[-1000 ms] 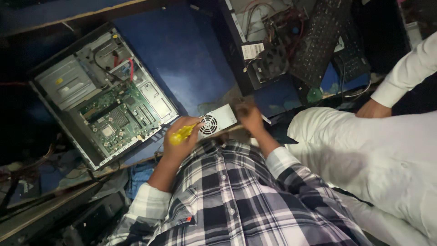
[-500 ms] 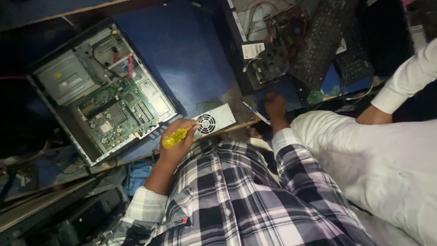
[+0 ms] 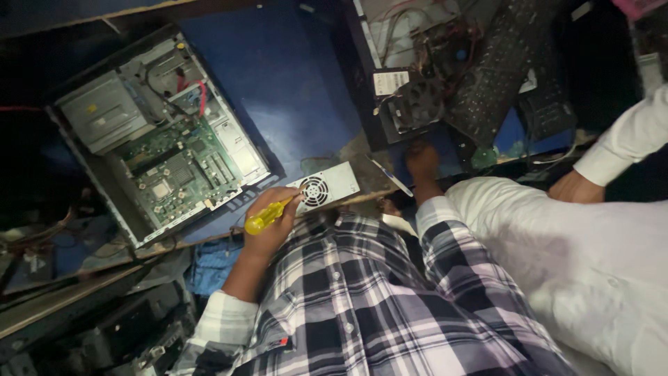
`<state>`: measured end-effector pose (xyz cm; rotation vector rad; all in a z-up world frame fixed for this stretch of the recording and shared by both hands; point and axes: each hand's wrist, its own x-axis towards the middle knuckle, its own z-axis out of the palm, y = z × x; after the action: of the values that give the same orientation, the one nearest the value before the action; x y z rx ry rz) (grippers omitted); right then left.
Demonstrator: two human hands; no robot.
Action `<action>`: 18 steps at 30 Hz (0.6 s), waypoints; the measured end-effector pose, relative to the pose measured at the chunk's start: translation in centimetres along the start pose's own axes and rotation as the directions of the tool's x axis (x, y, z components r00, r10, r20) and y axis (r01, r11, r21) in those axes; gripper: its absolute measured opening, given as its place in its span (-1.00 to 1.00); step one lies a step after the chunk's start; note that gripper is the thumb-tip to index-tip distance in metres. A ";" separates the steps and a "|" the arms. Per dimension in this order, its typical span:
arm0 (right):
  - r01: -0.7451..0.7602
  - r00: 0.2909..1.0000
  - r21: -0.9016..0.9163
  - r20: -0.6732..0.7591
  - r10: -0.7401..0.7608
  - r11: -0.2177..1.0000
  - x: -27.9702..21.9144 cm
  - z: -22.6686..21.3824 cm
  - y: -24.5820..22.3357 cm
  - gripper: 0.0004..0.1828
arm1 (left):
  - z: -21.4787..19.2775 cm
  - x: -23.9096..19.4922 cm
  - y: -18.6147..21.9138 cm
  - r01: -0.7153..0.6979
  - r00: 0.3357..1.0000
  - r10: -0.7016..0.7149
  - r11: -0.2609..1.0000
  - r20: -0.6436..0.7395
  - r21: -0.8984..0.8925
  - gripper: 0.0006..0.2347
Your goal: The person uses a screwdriver to remove screws from a computer case and then detaches a cooling fan. The person places the fan on the workbench and continues to unscrew components from the fan assembly.
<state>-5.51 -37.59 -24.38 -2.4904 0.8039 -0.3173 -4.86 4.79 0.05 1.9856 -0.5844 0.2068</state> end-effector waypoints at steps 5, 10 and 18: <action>-0.025 0.999 0.060 -0.024 0.026 0.998 -0.3 0.7 0.6 -0.79 | 0.7 0.3 0.2 -0.003 1.000 0.003 1.000 -0.022 -0.015 -0.91; -0.114 0.993 0.148 0.000 0.116 0.982 -2.6 -1.0 -2.9 -0.72 | 0.9 0.2 0.5 0.069 0.997 -0.069 0.998 -0.020 0.009 -0.90; 0.121 0.554 0.270 0.780 -0.290 0.955 -4.6 -12.1 -18.1 -0.62 | 0.5 -0.5 0.0 0.036 0.999 -0.037 0.998 0.008 0.059 -0.89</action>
<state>-4.84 -26.89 -4.89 -2.1670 0.0662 0.6489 -5.36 4.49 -0.38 2.0536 -0.5529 0.1953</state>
